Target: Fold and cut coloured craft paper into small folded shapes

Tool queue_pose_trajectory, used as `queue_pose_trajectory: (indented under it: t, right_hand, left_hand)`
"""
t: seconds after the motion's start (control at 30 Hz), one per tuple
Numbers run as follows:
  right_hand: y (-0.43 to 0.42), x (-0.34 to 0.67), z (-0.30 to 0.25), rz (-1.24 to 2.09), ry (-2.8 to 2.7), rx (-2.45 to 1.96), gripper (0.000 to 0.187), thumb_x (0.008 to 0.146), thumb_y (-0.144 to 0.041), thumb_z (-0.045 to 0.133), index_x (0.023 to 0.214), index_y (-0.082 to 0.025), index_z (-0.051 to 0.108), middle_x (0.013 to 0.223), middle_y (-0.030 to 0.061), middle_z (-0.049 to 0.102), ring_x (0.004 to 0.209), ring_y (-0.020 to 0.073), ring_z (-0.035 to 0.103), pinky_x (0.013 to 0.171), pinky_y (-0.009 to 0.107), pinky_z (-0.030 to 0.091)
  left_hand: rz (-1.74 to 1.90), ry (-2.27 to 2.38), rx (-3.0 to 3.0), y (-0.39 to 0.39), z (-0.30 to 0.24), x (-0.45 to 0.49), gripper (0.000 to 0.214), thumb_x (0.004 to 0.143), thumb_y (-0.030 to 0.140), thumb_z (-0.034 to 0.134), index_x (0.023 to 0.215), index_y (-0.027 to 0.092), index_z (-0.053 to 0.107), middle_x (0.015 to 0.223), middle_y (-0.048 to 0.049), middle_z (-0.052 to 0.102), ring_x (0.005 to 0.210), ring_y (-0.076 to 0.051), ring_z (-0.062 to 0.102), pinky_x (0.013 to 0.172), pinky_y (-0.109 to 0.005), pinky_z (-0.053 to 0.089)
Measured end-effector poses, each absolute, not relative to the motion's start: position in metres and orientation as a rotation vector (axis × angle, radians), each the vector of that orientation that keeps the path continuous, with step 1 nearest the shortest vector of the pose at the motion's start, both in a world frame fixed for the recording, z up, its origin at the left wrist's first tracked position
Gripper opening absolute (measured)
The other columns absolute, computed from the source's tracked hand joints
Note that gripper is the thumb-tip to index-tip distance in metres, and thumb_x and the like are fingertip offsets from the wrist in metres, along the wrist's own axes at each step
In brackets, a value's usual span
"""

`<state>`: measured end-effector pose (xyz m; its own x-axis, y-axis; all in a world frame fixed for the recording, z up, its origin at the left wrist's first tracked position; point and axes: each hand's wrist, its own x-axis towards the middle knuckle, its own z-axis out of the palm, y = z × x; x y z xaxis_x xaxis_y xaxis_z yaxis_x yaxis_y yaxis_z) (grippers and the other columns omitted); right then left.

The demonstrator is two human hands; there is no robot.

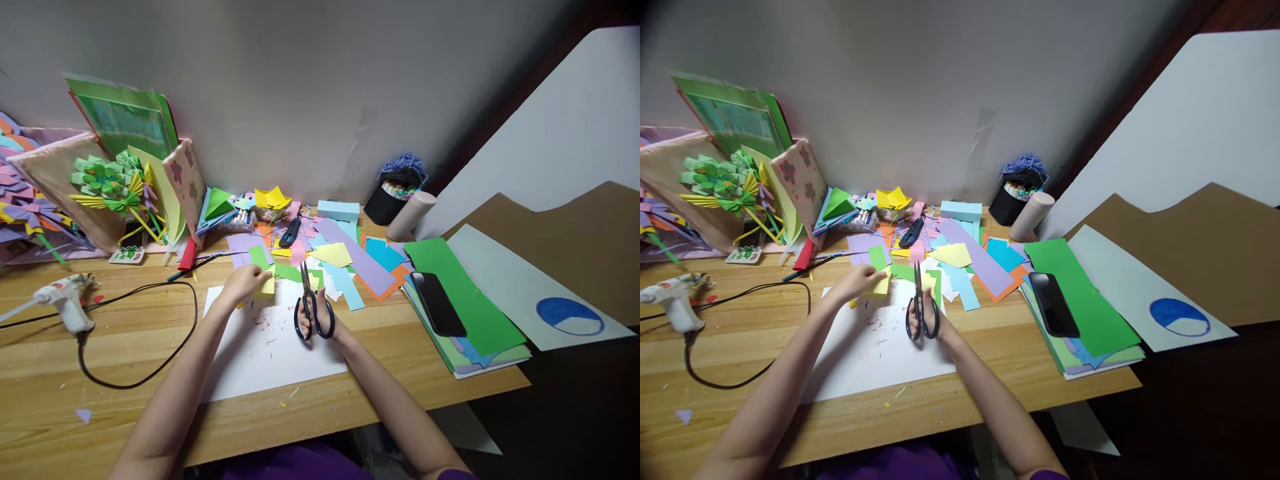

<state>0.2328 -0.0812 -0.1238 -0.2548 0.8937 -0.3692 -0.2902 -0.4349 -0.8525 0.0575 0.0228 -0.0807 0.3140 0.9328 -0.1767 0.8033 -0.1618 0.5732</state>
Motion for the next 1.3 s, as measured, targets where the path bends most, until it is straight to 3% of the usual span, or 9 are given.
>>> queue_pose_trajectory:
  t: [0.1,0.23,0.4,0.57,0.73,0.93,1.13,1.23,1.3]
  right_hand:
    - [-0.077,0.249,-0.112,1.72,-0.81,-1.072,0.077,0.048,-0.09,0.017,0.065,-0.019,0.042,0.038,-0.0065,0.039,0.03,0.0092,0.041,0.034,0.022,0.037]
    - [-0.071,0.274,-0.101,1.445,-0.728,-1.048,0.07,0.059,-0.085,0.017,0.064,-0.02,0.041,0.04,-0.0061,0.037,0.032,0.0092,0.04,0.036,0.023,0.037]
    - [-0.06,0.296,-0.102,1.234,-0.597,-1.106,0.063,0.063,-0.082,0.023,0.059,-0.021,0.039,0.036,-0.0059,0.035,0.03,0.01,0.039,0.034,0.023,0.035]
    - [-0.053,0.302,-0.107,1.195,-0.544,-1.139,0.065,0.057,-0.085,0.024,0.055,-0.021,0.037,0.032,-0.0057,0.033,0.027,0.0106,0.038,0.031,0.023,0.033]
    - [-0.05,0.301,-0.111,1.201,-0.557,-1.089,0.062,0.061,-0.083,0.027,0.056,-0.021,0.037,0.031,-0.0056,0.034,0.027,0.0106,0.039,0.031,0.023,0.034]
    - [-0.052,0.297,-0.11,1.068,-0.4,-1.176,0.051,0.062,-0.071,0.048,0.063,-0.021,0.038,0.046,-0.001,0.056,0.032,0.0116,0.049,0.033,0.024,0.04]
    - [-0.059,0.286,-0.113,1.115,-0.606,-1.216,0.04,0.055,-0.046,0.071,0.066,-0.019,0.044,0.045,-0.0035,0.055,0.038,0.0119,0.053,0.039,0.023,0.043]
    - [-0.06,0.285,-0.115,1.05,-0.702,-1.252,0.037,0.052,-0.037,0.075,0.064,-0.018,0.045,0.044,-0.0049,0.053,0.039,0.0111,0.052,0.043,0.023,0.045]
    - [-0.06,0.288,-0.113,1.019,-0.747,-1.282,0.037,0.052,-0.037,0.075,0.064,-0.018,0.045,0.044,-0.0051,0.052,0.039,0.0111,0.051,0.041,0.024,0.044]
  left_hand:
    - [0.295,1.845,2.142,0.023,-0.083,0.051,0.029,0.073,0.044,0.053,0.071,0.015,0.056,0.072,-0.0089,0.057,0.074,-0.024,0.054,0.06,-0.029,0.036]
    - [0.675,1.844,2.338,0.021,-0.088,0.076,0.029,0.078,0.034,0.052,0.096,0.011,0.052,0.097,-0.0159,0.054,0.095,-0.028,0.049,0.078,-0.037,0.038]
    - [0.673,1.245,2.454,0.045,-0.098,0.148,0.025,0.078,0.029,0.052,0.1,0.016,0.052,0.103,-0.0099,0.057,0.098,-0.023,0.049,0.083,-0.034,0.038]
    - [0.594,1.165,2.524,0.07,-0.113,0.203,0.039,0.062,0.023,0.068,0.097,0.015,0.055,0.094,-0.0107,0.059,0.093,-0.026,0.051,0.078,-0.035,0.038]
    - [0.579,1.148,2.53,0.065,-0.112,0.208,0.013,0.065,0.02,0.063,0.077,0.017,0.06,0.076,-0.0071,0.058,0.078,-0.023,0.054,0.07,-0.034,0.04]
    - [1.029,1.054,2.538,0.031,-0.091,0.166,0.009,0.072,0.016,0.053,0.078,0.019,0.058,0.114,-0.0091,0.048,0.108,-0.024,0.043,0.085,-0.037,0.038]
    - [0.75,0.796,2.704,0.003,-0.083,0.123,0.022,0.084,0.013,0.032,0.082,0.02,0.053,0.102,-0.0065,0.059,0.092,-0.018,0.054,0.072,-0.029,0.042]
    - [0.672,0.688,2.567,-0.012,-0.07,0.112,0.014,0.082,0.026,0.045,0.094,0.021,0.049,0.115,-0.0079,0.053,0.104,-0.02,0.05,0.079,-0.03,0.042]
    - [0.707,0.708,2.325,-0.017,-0.063,0.107,0.036,0.078,0.037,0.052,0.109,0.022,0.041,0.125,-0.0104,0.044,0.113,-0.021,0.045,0.086,-0.032,0.04]
